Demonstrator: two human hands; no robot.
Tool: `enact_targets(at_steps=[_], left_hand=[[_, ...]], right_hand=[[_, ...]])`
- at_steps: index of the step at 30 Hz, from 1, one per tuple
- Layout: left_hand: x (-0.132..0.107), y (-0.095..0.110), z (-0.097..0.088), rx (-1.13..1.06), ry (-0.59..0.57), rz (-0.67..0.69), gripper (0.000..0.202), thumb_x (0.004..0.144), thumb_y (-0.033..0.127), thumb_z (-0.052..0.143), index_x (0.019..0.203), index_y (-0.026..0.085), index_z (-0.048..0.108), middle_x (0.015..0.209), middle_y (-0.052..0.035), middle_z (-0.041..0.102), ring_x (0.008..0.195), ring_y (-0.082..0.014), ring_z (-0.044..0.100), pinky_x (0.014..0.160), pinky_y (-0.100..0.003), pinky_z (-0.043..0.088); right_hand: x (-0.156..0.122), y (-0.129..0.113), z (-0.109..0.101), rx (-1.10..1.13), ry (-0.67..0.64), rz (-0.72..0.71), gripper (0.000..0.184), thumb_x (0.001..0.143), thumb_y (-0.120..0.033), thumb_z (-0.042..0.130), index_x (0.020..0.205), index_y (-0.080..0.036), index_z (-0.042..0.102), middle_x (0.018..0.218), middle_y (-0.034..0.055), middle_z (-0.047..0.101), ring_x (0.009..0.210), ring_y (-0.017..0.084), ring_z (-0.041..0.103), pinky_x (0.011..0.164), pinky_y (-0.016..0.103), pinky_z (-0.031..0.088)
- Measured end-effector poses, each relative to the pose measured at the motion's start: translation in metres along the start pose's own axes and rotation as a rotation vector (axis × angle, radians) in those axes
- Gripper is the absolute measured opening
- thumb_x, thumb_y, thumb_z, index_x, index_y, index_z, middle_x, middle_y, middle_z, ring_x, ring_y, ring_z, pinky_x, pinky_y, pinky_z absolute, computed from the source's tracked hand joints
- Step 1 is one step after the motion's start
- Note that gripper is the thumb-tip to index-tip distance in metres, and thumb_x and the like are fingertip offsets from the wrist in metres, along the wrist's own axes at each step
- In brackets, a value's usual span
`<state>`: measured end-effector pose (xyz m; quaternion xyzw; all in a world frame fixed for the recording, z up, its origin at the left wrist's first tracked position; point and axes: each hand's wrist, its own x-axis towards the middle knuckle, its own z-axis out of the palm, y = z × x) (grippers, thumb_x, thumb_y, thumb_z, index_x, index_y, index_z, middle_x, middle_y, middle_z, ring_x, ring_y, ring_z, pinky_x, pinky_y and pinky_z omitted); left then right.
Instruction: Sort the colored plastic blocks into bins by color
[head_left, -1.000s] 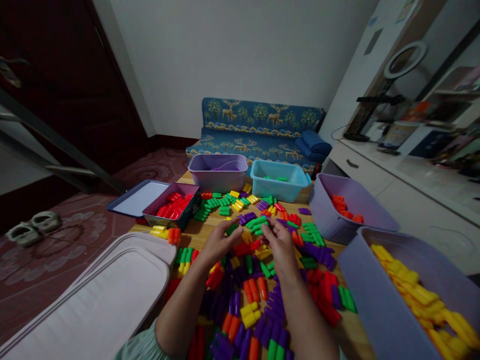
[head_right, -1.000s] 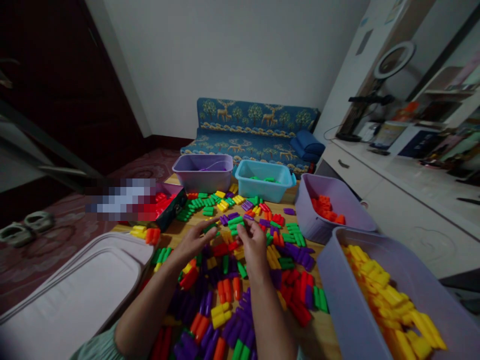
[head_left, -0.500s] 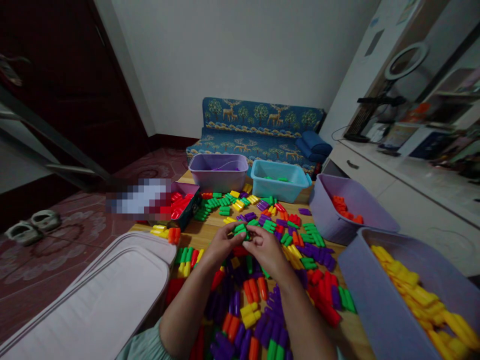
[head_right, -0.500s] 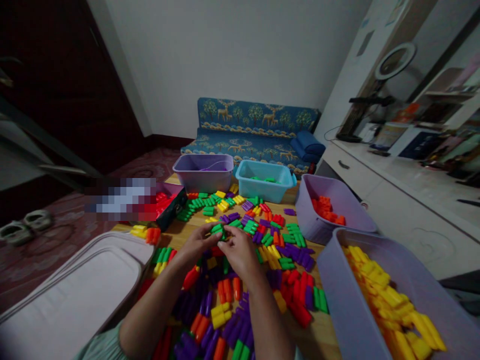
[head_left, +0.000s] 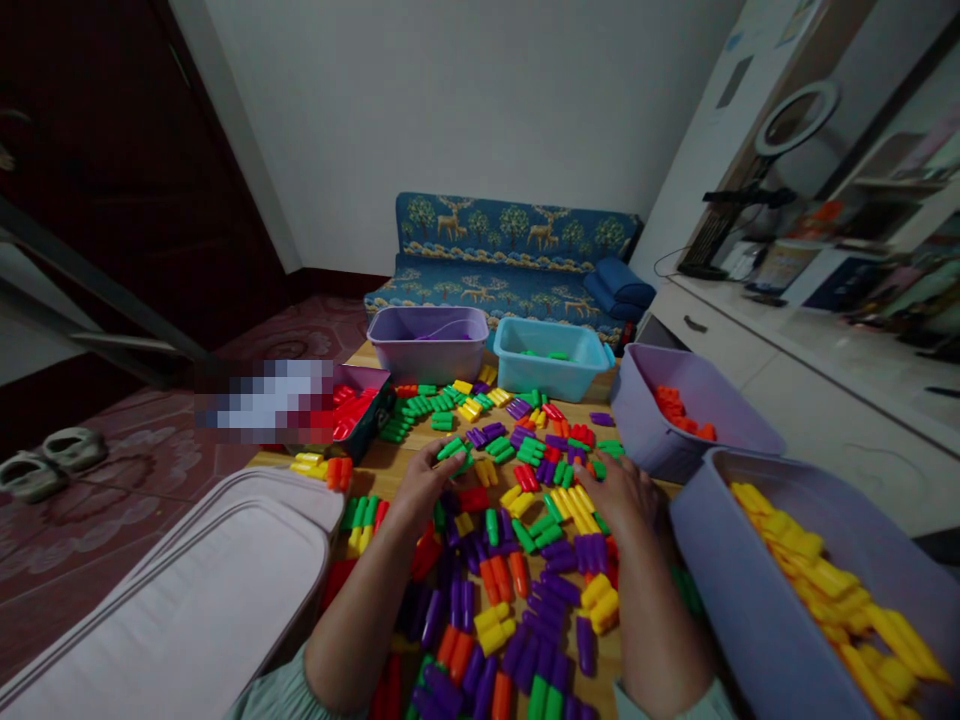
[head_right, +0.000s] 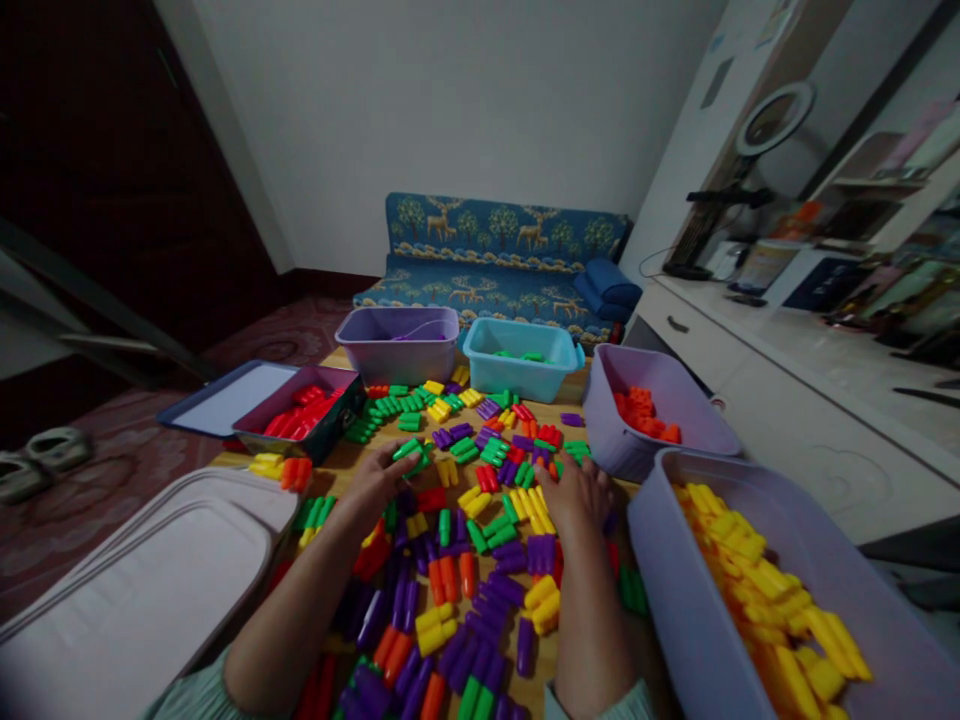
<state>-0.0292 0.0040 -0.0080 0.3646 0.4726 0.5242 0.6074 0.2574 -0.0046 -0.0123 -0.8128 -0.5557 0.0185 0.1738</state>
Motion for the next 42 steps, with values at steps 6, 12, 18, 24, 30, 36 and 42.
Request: enact_targets(at_steps=[6, 12, 18, 24, 30, 36, 42], left_hand=[[-0.003, 0.005, 0.000, 0.059, -0.005, 0.017, 0.057, 0.062, 0.038, 0.080, 0.113, 0.017, 0.066, 0.093, -0.0048, 0.070, 0.071, -0.0124, 0.062, 0.054, -0.016, 0.040], [0.001, 0.000, -0.003, 0.041, 0.017, 0.058, 0.060, 0.058, 0.037, 0.082, 0.112, 0.016, 0.067, 0.094, -0.0065, 0.071, 0.078, -0.0183, 0.065, 0.063, -0.023, 0.049], [0.002, -0.002, -0.004, 0.051, 0.006, 0.064, 0.058, 0.058, 0.037, 0.082, 0.111, 0.017, 0.068, 0.096, -0.0059, 0.071, 0.079, -0.0180, 0.065, 0.066, -0.024, 0.051], [0.003, -0.002, -0.003, -0.029, 0.009, 0.026, 0.062, 0.053, 0.036, 0.085, 0.109, 0.016, 0.068, 0.094, -0.0055, 0.070, 0.082, -0.0189, 0.065, 0.072, -0.028, 0.053], [0.001, -0.002, -0.002, -0.035, 0.007, 0.044, 0.057, 0.054, 0.035, 0.085, 0.106, 0.015, 0.069, 0.095, -0.0057, 0.069, 0.082, -0.0176, 0.063, 0.073, -0.028, 0.053], [0.000, 0.000, -0.001, -0.025, 0.018, 0.037, 0.061, 0.051, 0.039, 0.086, 0.104, 0.015, 0.070, 0.093, -0.0056, 0.068, 0.081, -0.0188, 0.063, 0.071, -0.030, 0.054], [-0.001, 0.001, -0.001, -0.040, 0.009, 0.028, 0.061, 0.053, 0.039, 0.085, 0.107, 0.015, 0.069, 0.095, -0.0052, 0.068, 0.081, -0.0170, 0.063, 0.072, -0.028, 0.054]], right_hand=[[-0.003, -0.028, 0.011, 0.482, -0.155, -0.285, 0.043, 0.078, -0.035, 0.058, 0.116, -0.015, 0.064, 0.117, 0.0125, 0.066, 0.112, 0.026, 0.059, 0.099, 0.040, 0.042], [-0.017, -0.070, 0.005, 0.558, -0.254, -0.373, 0.030, 0.078, -0.022, 0.058, 0.106, -0.017, 0.067, 0.107, 0.0091, 0.070, 0.100, 0.022, 0.064, 0.090, 0.036, 0.048], [-0.021, -0.111, -0.006, 0.224, -0.182, -0.651, 0.050, 0.074, 0.000, 0.046, 0.114, -0.022, 0.066, 0.122, 0.0044, 0.064, 0.116, 0.021, 0.052, 0.099, 0.035, 0.039], [-0.028, -0.126, 0.001, 0.010, -0.211, -0.606, 0.037, 0.083, -0.009, 0.048, 0.110, -0.025, 0.068, 0.114, 0.0057, 0.065, 0.108, 0.023, 0.054, 0.087, 0.034, 0.041], [-0.035, -0.117, 0.000, 0.072, -0.217, -0.548, 0.039, 0.085, -0.014, 0.047, 0.116, -0.028, 0.065, 0.123, 0.0026, 0.063, 0.113, 0.024, 0.052, 0.093, 0.037, 0.038], [-0.042, -0.115, -0.005, 0.029, -0.355, -0.615, 0.053, 0.076, -0.018, 0.055, 0.127, -0.030, 0.058, 0.143, 0.0001, 0.048, 0.119, 0.028, 0.049, 0.097, 0.045, 0.037], [-0.040, -0.111, 0.001, 0.118, -0.256, -0.573, 0.051, 0.076, -0.007, 0.050, 0.119, -0.032, 0.062, 0.127, 0.0007, 0.062, 0.112, 0.024, 0.056, 0.094, 0.040, 0.039]])
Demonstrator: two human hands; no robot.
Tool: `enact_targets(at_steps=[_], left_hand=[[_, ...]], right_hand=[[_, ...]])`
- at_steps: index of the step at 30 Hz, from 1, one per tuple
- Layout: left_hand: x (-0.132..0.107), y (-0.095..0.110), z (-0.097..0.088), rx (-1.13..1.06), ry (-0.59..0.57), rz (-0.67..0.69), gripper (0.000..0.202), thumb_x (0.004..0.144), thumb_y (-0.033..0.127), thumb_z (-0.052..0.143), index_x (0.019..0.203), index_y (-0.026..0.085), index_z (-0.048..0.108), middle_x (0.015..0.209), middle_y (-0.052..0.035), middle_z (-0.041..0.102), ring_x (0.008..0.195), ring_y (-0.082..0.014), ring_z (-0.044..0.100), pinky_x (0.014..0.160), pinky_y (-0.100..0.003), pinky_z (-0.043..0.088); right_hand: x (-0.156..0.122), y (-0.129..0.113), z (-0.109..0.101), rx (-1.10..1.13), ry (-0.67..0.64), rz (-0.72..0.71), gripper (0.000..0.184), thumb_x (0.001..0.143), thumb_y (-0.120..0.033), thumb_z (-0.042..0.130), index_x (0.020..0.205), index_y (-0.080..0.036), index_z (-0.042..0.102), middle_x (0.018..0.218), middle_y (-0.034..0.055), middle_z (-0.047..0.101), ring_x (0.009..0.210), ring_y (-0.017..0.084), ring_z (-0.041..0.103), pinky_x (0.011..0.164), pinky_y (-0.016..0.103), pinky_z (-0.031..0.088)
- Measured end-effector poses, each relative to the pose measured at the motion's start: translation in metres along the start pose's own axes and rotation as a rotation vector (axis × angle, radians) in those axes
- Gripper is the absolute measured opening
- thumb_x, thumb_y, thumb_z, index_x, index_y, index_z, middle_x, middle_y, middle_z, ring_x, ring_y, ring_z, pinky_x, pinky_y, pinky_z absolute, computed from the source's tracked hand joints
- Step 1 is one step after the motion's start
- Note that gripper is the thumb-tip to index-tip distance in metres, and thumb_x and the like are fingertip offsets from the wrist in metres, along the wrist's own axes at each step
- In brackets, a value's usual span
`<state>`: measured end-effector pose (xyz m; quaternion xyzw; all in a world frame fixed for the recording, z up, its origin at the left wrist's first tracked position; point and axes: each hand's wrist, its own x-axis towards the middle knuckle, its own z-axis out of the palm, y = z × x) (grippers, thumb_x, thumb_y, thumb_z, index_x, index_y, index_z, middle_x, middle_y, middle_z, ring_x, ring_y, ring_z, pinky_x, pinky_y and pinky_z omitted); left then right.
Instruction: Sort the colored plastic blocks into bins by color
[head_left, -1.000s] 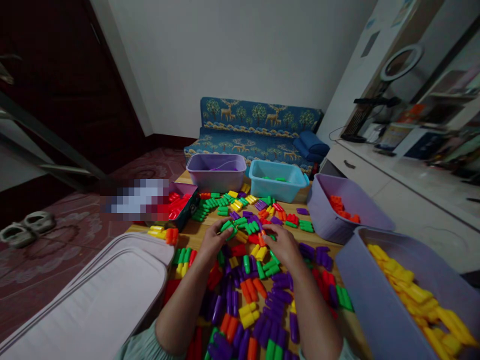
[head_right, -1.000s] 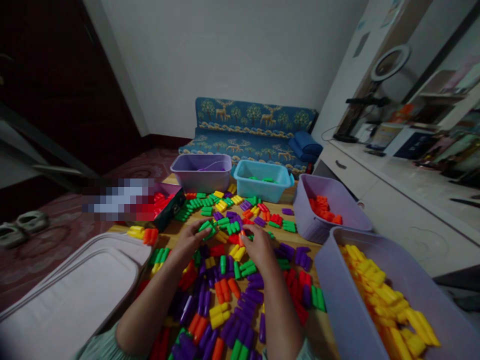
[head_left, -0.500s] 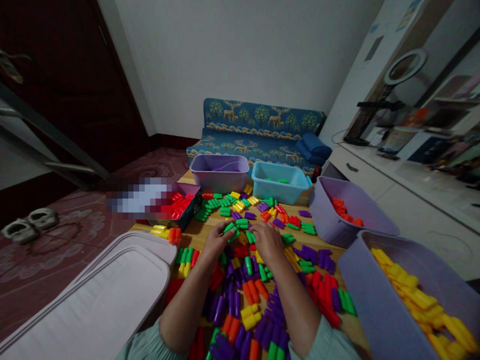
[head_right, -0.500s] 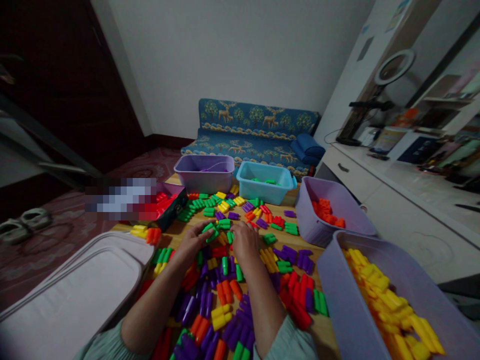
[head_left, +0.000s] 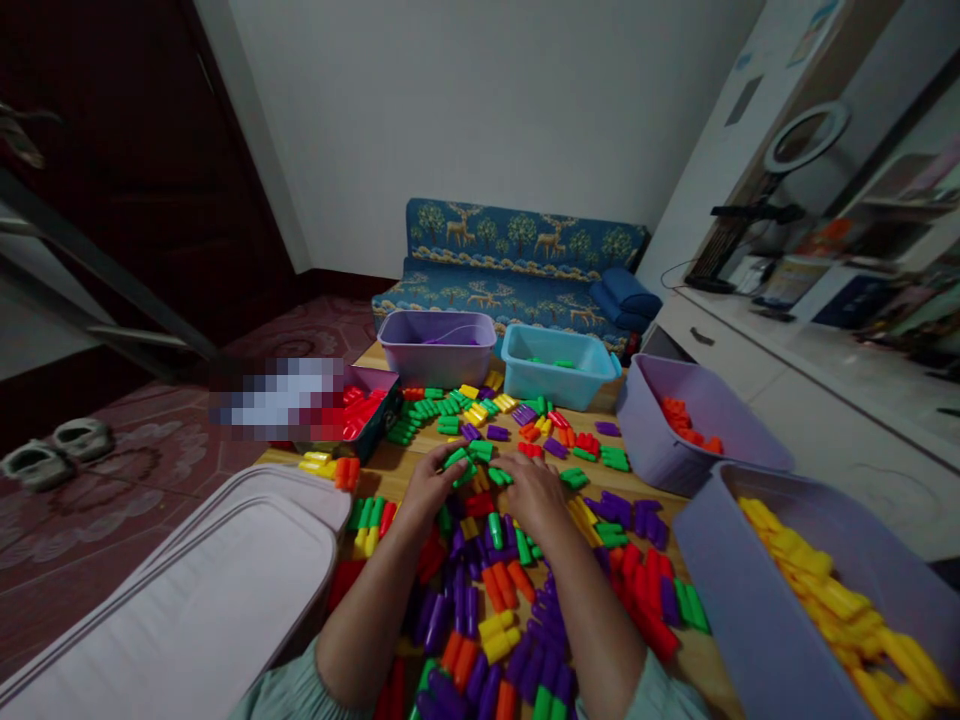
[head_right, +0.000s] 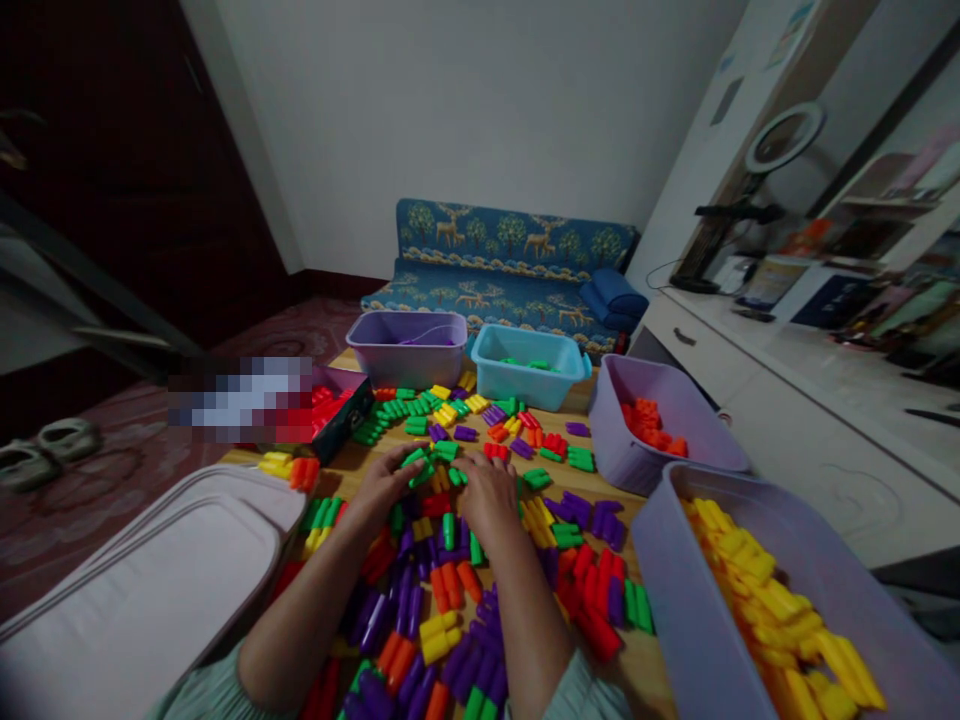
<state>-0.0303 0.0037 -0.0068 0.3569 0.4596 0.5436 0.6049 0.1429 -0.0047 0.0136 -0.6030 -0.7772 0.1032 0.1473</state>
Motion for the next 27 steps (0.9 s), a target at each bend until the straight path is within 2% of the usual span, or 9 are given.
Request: enact_targets(at_steps=[2, 5, 8, 11, 16, 20, 22, 25, 27], left_hand=[[-0.002, 0.002, 0.000, -0.007, -0.021, 0.003, 0.061, 0.056, 0.040, 0.084, 0.109, 0.016, 0.068, 0.097, -0.0054, 0.068, 0.081, -0.0173, 0.063, 0.072, -0.029, 0.054], [-0.006, 0.008, 0.002, 0.056, -0.005, 0.009, 0.056, 0.058, 0.044, 0.081, 0.106, 0.017, 0.070, 0.094, -0.0057, 0.068, 0.079, -0.0186, 0.063, 0.064, -0.027, 0.052], [-0.011, 0.015, 0.007, 0.183, -0.016, 0.064, 0.047, 0.062, 0.048, 0.078, 0.097, 0.017, 0.073, 0.088, -0.0055, 0.069, 0.078, -0.0196, 0.062, 0.061, -0.025, 0.048], [-0.013, 0.018, 0.012, 0.273, -0.065, 0.123, 0.041, 0.060, 0.046, 0.079, 0.088, 0.016, 0.075, 0.078, -0.0045, 0.069, 0.072, -0.0185, 0.060, 0.064, -0.025, 0.046], [-0.011, 0.013, 0.011, 0.324, -0.135, 0.235, 0.030, 0.063, 0.040, 0.079, 0.078, 0.015, 0.073, 0.075, -0.0043, 0.068, 0.072, -0.0179, 0.059, 0.070, -0.026, 0.045], [-0.006, 0.012, 0.001, 0.467, -0.088, 0.313, 0.024, 0.065, 0.039, 0.077, 0.071, 0.016, 0.072, 0.072, -0.0035, 0.064, 0.071, -0.0176, 0.056, 0.068, -0.026, 0.042], [-0.005, 0.013, -0.003, 0.589, -0.044, 0.365, 0.022, 0.063, 0.038, 0.078, 0.069, 0.017, 0.072, 0.071, -0.0035, 0.062, 0.072, -0.0184, 0.055, 0.068, -0.026, 0.041], [-0.005, 0.017, -0.005, 0.693, -0.008, 0.409, 0.027, 0.061, 0.036, 0.080, 0.083, 0.021, 0.077, 0.080, -0.0055, 0.063, 0.080, -0.0221, 0.056, 0.075, -0.029, 0.041], [-0.006, 0.020, -0.004, 0.653, 0.050, 0.413, 0.037, 0.059, 0.035, 0.081, 0.093, 0.023, 0.076, 0.087, -0.0071, 0.064, 0.089, -0.0255, 0.057, 0.082, -0.032, 0.042]], right_hand=[[-0.001, 0.003, 0.001, 0.118, 0.103, 0.072, 0.042, 0.081, -0.010, 0.048, 0.115, -0.027, 0.064, 0.114, 0.0048, 0.068, 0.106, 0.024, 0.060, 0.091, 0.038, 0.041], [-0.004, 0.004, 0.002, 0.480, 0.248, 0.213, 0.028, 0.085, -0.028, 0.053, 0.110, -0.021, 0.062, 0.092, 0.0080, 0.071, 0.084, 0.024, 0.066, 0.077, 0.036, 0.049], [-0.006, -0.002, 0.004, 0.970, 0.244, 0.232, 0.032, 0.080, -0.044, 0.061, 0.101, -0.020, 0.060, 0.076, 0.0026, 0.068, 0.062, 0.019, 0.064, 0.061, 0.031, 0.051], [-0.008, -0.012, 0.008, 1.233, 0.222, 0.234, 0.038, 0.075, -0.051, 0.065, 0.095, -0.019, 0.062, 0.077, 0.0019, 0.068, 0.062, 0.017, 0.063, 0.059, 0.028, 0.051], [-0.009, -0.016, 0.012, 1.218, 0.189, 0.275, 0.037, 0.072, -0.055, 0.067, 0.082, -0.019, 0.062, 0.058, -0.0017, 0.061, 0.051, 0.015, 0.056, 0.049, 0.025, 0.045], [-0.009, 0.002, 0.003, 1.191, 0.411, 0.336, 0.038, 0.072, -0.057, 0.066, 0.075, -0.020, 0.055, 0.056, -0.0036, 0.058, 0.045, 0.012, 0.051, 0.045, 0.024, 0.043], [-0.008, 0.009, -0.001, 1.159, 0.462, 0.336, 0.038, 0.071, -0.056, 0.067, 0.076, -0.020, 0.055, 0.058, -0.0032, 0.059, 0.046, 0.012, 0.051, 0.045, 0.024, 0.043], [-0.009, 0.008, -0.001, 1.086, 0.350, 0.297, 0.036, 0.071, -0.053, 0.068, 0.076, -0.019, 0.059, 0.057, -0.0022, 0.059, 0.049, 0.013, 0.055, 0.047, 0.024, 0.045], [-0.010, 0.002, 0.001, 1.069, 0.276, 0.283, 0.034, 0.070, -0.051, 0.069, 0.076, -0.018, 0.061, 0.058, -0.0012, 0.060, 0.053, 0.016, 0.058, 0.048, 0.025, 0.046]])
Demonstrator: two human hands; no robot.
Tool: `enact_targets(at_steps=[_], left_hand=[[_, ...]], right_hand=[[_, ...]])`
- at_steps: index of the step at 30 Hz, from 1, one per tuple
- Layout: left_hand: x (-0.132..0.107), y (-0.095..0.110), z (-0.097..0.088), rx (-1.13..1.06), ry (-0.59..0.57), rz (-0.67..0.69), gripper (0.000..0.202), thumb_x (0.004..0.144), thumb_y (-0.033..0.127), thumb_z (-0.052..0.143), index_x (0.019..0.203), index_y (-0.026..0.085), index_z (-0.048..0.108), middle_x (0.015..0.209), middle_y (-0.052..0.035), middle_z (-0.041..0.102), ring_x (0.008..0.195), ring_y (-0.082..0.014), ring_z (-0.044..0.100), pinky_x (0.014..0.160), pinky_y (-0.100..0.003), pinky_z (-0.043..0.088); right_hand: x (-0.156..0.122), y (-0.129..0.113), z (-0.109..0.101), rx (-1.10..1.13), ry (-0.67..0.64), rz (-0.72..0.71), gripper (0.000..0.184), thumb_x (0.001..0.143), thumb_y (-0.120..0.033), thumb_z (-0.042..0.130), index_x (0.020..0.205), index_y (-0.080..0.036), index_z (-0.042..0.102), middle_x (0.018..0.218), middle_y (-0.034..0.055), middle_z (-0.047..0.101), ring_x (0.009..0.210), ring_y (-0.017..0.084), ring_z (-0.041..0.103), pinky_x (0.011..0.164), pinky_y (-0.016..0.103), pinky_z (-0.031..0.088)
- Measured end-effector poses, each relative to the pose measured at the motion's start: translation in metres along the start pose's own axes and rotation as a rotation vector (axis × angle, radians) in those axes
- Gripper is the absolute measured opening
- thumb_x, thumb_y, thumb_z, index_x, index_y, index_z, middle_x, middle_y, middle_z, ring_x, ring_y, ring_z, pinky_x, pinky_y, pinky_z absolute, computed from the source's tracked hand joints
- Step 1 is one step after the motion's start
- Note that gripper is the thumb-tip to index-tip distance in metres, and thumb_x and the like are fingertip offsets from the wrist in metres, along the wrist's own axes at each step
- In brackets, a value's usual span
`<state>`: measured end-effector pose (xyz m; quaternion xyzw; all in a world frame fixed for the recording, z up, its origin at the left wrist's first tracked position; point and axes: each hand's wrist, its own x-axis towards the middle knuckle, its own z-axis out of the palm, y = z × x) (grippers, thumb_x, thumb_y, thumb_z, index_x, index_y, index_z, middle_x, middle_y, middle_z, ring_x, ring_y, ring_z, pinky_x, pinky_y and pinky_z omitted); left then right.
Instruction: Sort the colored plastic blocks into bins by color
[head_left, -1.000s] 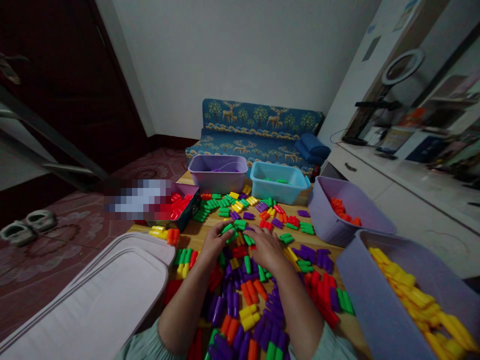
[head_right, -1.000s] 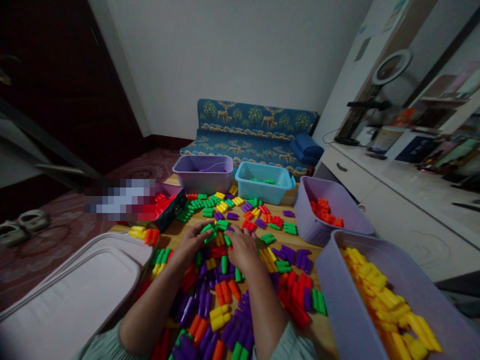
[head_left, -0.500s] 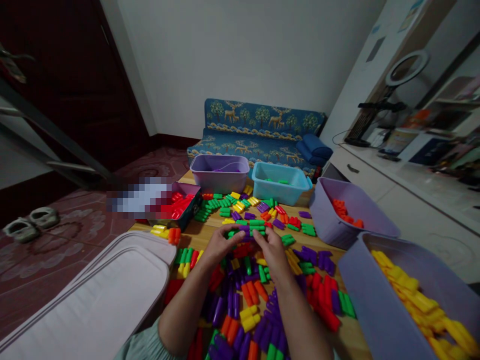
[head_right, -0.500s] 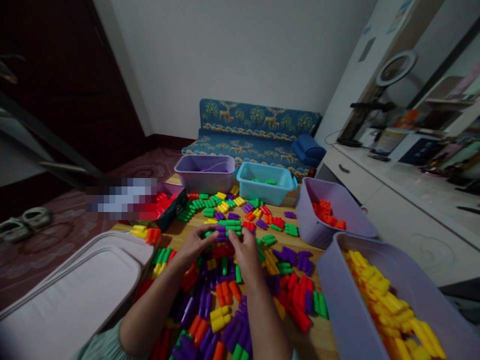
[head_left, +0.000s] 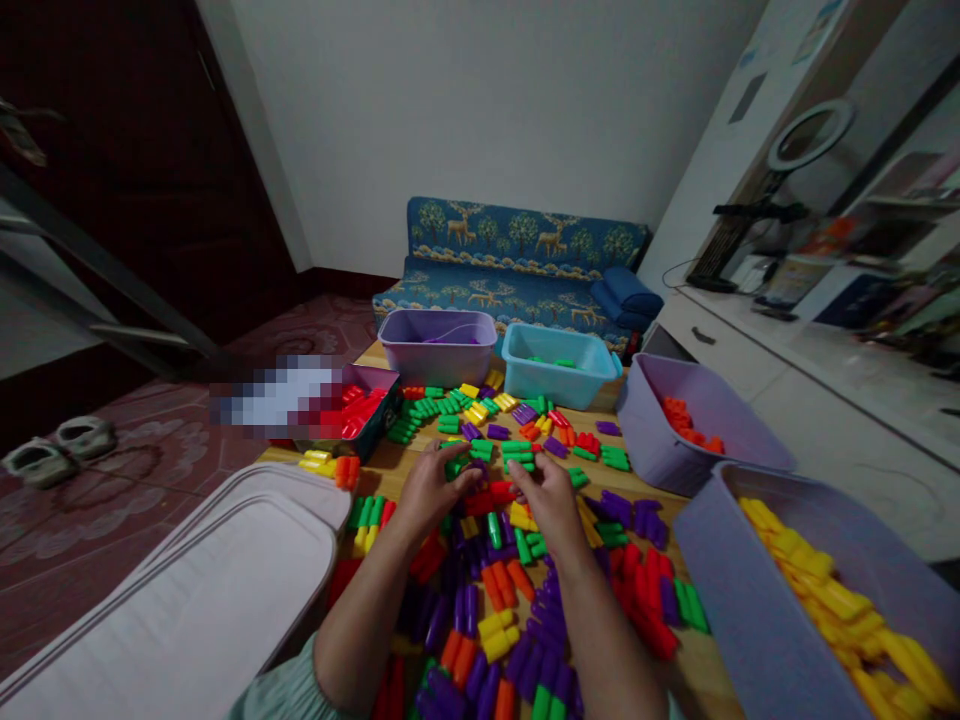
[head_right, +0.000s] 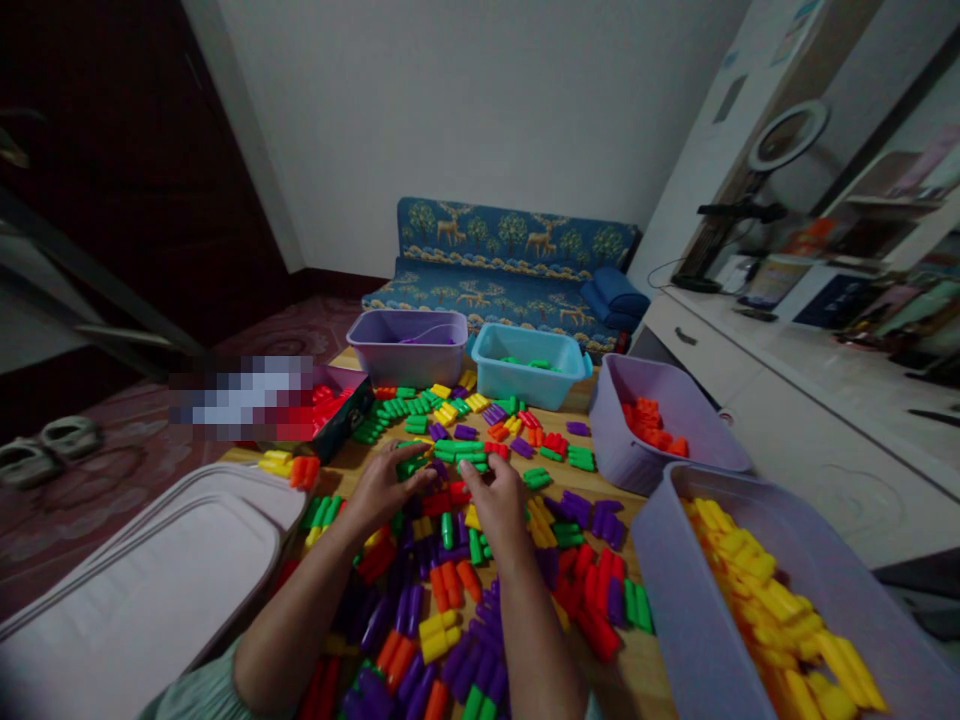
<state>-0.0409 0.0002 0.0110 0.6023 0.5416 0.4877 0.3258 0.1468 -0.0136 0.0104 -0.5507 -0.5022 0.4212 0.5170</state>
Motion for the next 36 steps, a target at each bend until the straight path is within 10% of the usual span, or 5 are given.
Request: enact_targets(at_steps=[4, 10, 36], left_hand=[[0.000, 0.008, -0.002, -0.154, 0.098, -0.091, 0.039, 0.060, 0.038, 0.079, 0.095, 0.022, 0.076, 0.092, -0.0080, 0.068, 0.098, -0.0280, 0.058, 0.086, -0.033, 0.043], [-0.006, 0.017, 0.004, -0.446, -0.214, -0.245, 0.039, 0.073, 0.043, 0.066, 0.103, 0.019, 0.074, 0.071, -0.0044, 0.067, 0.068, -0.0194, 0.060, 0.059, -0.026, 0.043], [-0.009, 0.015, 0.008, -0.235, -0.343, -0.039, 0.044, 0.086, 0.045, 0.056, 0.118, 0.017, 0.065, 0.120, -0.0083, 0.066, 0.111, -0.0266, 0.059, 0.096, -0.036, 0.044]], right_hand=[[-0.005, -0.004, 0.010, 0.081, -0.061, 0.040, 0.030, 0.069, -0.045, 0.071, 0.079, -0.017, 0.064, 0.062, -0.0004, 0.062, 0.056, 0.016, 0.060, 0.050, 0.026, 0.047], [-0.013, -0.010, 0.020, 0.274, -0.310, 0.116, 0.042, 0.069, -0.038, 0.072, 0.106, -0.021, 0.060, 0.073, -0.0036, 0.063, 0.051, 0.009, 0.055, 0.048, 0.021, 0.045], [-0.018, -0.013, 0.023, 0.176, -0.368, 0.248, 0.061, 0.066, -0.041, 0.076, 0.118, -0.021, 0.052, 0.084, -0.0004, 0.064, 0.053, 0.010, 0.056, 0.046, 0.022, 0.048]])
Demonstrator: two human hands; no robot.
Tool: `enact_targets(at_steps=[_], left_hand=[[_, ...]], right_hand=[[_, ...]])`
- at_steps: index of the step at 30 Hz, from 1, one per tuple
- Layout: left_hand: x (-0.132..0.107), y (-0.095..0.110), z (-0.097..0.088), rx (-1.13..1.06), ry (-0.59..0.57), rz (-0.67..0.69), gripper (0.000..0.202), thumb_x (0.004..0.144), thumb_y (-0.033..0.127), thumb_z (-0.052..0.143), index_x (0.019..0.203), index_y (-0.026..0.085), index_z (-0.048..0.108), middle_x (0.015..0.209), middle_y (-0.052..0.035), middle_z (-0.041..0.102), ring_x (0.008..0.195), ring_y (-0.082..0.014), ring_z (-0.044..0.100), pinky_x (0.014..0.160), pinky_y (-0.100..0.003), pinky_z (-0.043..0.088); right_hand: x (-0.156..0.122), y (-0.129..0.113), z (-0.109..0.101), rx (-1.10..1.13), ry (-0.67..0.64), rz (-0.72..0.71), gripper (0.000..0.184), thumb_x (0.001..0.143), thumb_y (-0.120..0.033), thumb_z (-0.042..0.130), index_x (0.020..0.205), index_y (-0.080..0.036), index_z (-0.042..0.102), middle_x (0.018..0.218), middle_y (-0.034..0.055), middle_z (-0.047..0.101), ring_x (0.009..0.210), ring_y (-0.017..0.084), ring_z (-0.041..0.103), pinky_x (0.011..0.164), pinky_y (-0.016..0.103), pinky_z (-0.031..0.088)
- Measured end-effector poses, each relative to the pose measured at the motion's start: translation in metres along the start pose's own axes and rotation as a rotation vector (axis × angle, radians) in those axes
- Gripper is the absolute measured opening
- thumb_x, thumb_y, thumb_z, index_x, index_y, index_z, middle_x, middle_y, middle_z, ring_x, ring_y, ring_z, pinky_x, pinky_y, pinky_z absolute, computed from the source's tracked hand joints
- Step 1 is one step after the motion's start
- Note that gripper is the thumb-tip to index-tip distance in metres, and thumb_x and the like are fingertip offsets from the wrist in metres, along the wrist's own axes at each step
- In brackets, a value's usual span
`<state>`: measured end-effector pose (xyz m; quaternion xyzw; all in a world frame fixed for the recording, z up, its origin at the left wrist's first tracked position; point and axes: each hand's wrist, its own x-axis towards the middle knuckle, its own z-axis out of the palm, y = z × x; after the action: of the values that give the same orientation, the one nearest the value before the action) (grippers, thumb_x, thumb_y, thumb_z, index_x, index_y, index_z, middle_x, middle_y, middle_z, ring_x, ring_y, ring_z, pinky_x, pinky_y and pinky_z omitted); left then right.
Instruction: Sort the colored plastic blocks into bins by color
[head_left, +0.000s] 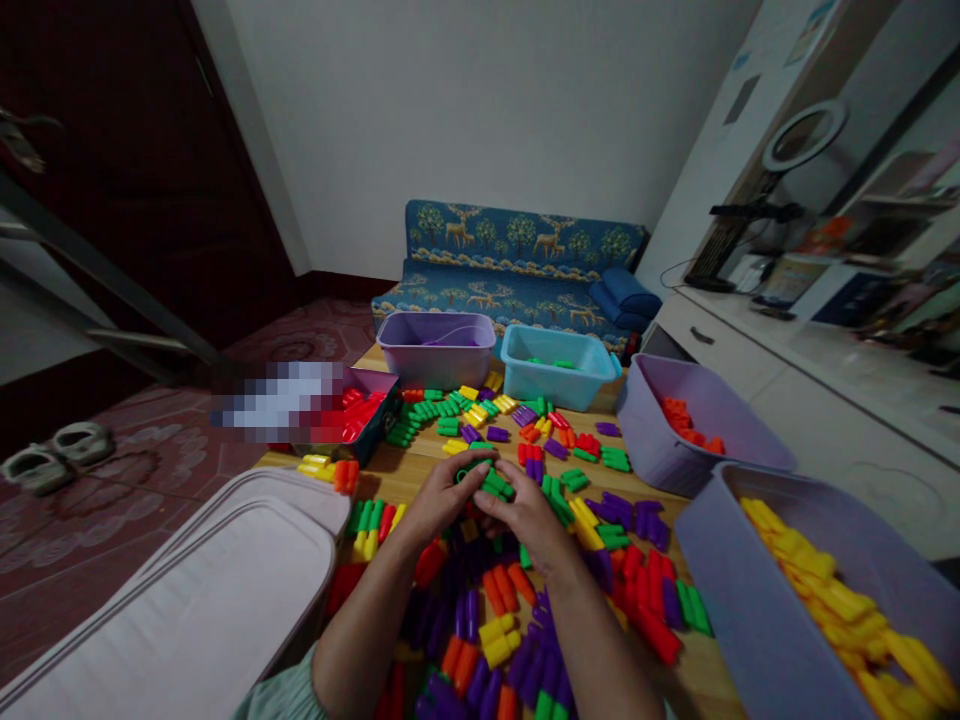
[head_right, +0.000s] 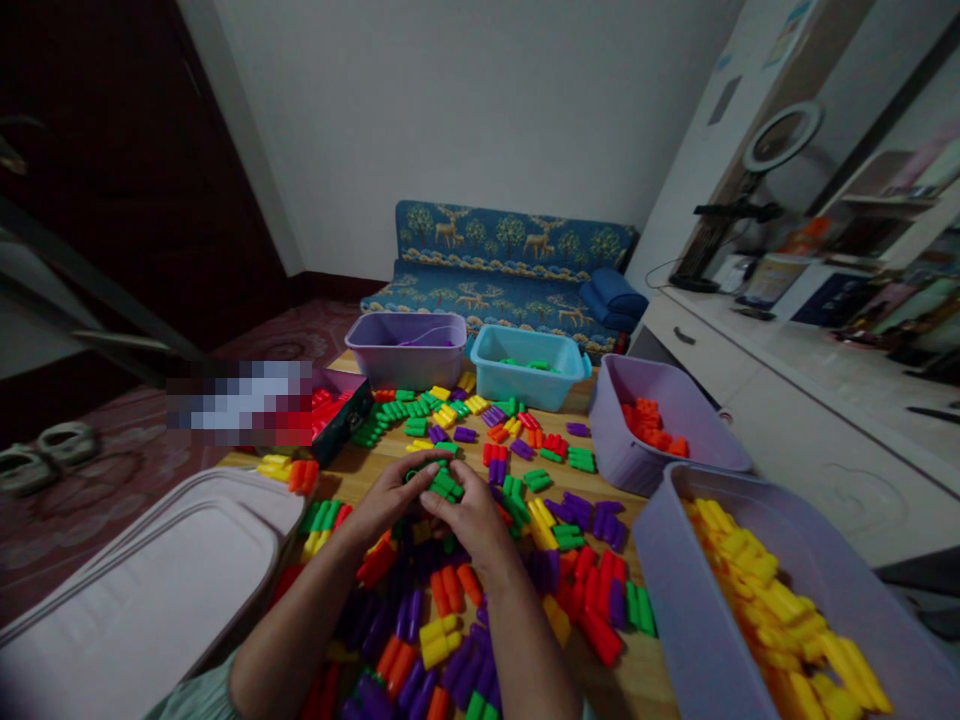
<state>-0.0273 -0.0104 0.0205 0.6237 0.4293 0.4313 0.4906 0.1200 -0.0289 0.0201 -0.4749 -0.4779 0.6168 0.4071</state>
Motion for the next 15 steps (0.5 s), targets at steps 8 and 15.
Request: enact_targets(at_steps=[8, 15], left_hand=[[-0.0006, 0.0067, 0.0004, 0.062, -0.001, 0.010, 0.048, 0.089, 0.048, 0.049, 0.124, 0.017, 0.062, 0.126, -0.0084, 0.063, 0.116, -0.0259, 0.057, 0.101, -0.036, 0.041], [0.0026, 0.0002, 0.0051, -0.052, 0.118, -0.082, 0.052, 0.086, 0.057, 0.048, 0.112, 0.016, 0.068, 0.112, -0.0102, 0.069, 0.108, -0.0258, 0.060, 0.097, -0.037, 0.044]], right_hand=[[-0.0022, -0.0023, -0.0010, -0.009, -0.030, 0.019, 0.064, 0.071, -0.043, 0.072, 0.128, -0.026, 0.048, 0.085, -0.0007, 0.066, 0.048, 0.010, 0.060, 0.045, 0.023, 0.049], [0.0019, 0.0022, -0.0019, 0.093, 0.059, 0.001, 0.051, 0.072, -0.047, 0.071, 0.114, -0.023, 0.055, 0.078, -0.0007, 0.067, 0.053, 0.014, 0.065, 0.049, 0.025, 0.052]])
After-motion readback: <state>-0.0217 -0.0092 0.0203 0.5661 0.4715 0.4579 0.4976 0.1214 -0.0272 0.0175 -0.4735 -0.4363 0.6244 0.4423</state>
